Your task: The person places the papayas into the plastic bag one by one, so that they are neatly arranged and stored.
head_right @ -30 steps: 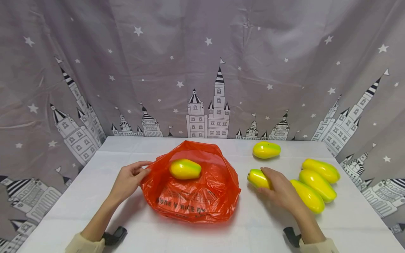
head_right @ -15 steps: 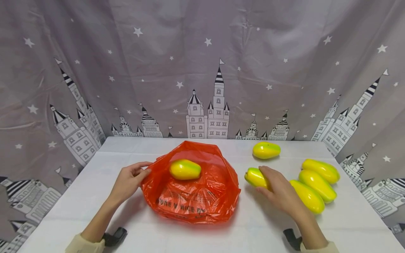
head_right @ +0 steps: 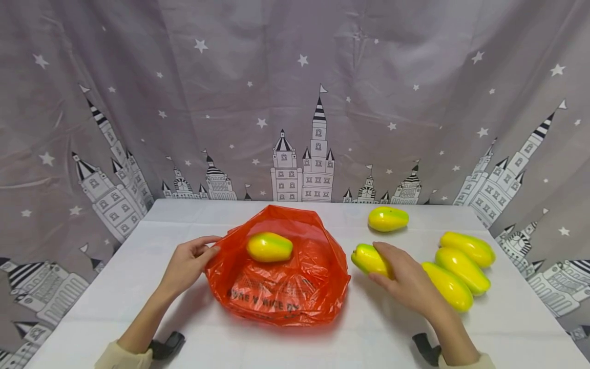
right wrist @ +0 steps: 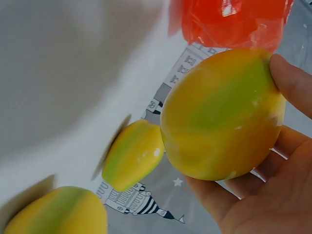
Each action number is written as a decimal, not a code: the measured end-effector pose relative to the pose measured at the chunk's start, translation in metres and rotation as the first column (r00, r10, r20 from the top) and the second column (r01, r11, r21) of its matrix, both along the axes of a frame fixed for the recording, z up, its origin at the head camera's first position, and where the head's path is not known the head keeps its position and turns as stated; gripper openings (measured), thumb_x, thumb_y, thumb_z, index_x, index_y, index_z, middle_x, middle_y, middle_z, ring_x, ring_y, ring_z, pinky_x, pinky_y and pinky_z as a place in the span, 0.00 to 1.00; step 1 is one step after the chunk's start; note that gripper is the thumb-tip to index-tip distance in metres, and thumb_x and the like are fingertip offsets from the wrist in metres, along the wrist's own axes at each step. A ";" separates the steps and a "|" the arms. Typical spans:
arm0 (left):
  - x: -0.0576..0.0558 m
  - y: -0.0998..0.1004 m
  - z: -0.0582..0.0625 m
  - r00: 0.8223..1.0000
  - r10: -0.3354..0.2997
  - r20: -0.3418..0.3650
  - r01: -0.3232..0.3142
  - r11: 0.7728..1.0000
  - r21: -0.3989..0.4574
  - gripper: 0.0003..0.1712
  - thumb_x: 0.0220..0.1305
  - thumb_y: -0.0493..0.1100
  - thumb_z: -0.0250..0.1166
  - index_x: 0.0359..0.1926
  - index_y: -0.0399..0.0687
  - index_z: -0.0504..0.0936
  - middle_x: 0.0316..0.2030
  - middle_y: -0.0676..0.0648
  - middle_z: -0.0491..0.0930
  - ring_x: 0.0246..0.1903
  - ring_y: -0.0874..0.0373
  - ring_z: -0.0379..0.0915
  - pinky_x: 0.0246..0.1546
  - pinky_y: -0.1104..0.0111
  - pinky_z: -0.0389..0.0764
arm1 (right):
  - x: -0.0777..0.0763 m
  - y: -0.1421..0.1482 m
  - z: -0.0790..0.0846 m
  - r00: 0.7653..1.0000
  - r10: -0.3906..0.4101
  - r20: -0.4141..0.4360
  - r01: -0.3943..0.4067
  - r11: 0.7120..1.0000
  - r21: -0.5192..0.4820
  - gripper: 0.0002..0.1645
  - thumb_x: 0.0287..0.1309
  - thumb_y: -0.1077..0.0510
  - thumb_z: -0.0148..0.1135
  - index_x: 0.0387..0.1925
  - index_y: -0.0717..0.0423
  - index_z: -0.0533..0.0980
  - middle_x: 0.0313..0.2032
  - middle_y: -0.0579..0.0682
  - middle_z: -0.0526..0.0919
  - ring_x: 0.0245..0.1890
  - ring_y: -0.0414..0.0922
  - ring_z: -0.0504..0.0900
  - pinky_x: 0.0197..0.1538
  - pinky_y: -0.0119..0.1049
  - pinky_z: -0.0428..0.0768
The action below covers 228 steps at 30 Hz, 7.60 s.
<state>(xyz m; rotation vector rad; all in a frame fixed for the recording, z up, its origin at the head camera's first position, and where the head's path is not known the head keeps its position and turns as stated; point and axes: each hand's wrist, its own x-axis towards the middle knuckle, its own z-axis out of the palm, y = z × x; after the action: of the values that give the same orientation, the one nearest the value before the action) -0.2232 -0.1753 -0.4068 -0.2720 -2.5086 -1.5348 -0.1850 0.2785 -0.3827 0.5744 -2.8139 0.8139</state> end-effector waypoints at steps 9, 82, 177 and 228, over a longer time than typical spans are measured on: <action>0.001 -0.001 0.000 1.000 0.003 0.004 -0.003 1.000 0.004 0.14 0.68 0.35 0.60 0.52 0.36 0.82 0.20 0.47 0.77 0.15 0.56 0.71 0.18 0.68 0.74 | 0.002 -0.009 0.008 1.000 0.012 -0.025 -0.012 1.000 0.002 0.39 0.58 0.50 0.70 0.66 0.61 0.68 0.61 0.60 0.75 0.58 0.60 0.74 0.59 0.61 0.69; 0.001 0.001 0.002 1.000 0.001 0.026 -0.001 1.000 0.003 0.15 0.68 0.36 0.60 0.53 0.34 0.81 0.20 0.47 0.78 0.16 0.55 0.72 0.18 0.68 0.75 | 0.002 -0.133 0.028 0.968 0.236 -0.080 -0.238 0.971 -0.015 0.37 0.53 0.43 0.73 0.63 0.49 0.74 0.56 0.45 0.75 0.49 0.42 0.75 0.53 0.45 0.77; 0.004 0.004 0.001 0.999 -0.007 0.048 0.007 1.000 -0.008 0.16 0.68 0.36 0.60 0.54 0.33 0.81 0.21 0.47 0.78 0.16 0.54 0.73 0.18 0.69 0.76 | -0.041 -0.198 -0.028 0.988 0.144 0.061 -0.140 0.988 -0.064 0.34 0.58 0.53 0.71 0.63 0.63 0.71 0.56 0.59 0.74 0.54 0.54 0.73 0.59 0.52 0.71; 0.005 0.007 0.004 0.997 -0.010 0.070 0.008 1.000 0.020 0.18 0.69 0.38 0.62 0.56 0.33 0.80 0.22 0.47 0.79 0.16 0.57 0.72 0.18 0.70 0.74 | -0.037 -0.187 -0.025 0.991 0.131 0.033 -0.123 0.976 -0.178 0.33 0.60 0.53 0.69 0.62 0.65 0.70 0.61 0.59 0.74 0.60 0.55 0.72 0.64 0.52 0.68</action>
<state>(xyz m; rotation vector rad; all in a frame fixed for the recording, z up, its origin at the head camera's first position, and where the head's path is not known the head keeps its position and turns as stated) -0.2179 -0.1682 -0.4031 -0.2306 -2.5473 -1.5981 -0.2220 0.0919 -0.4074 0.7211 -2.7292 1.0992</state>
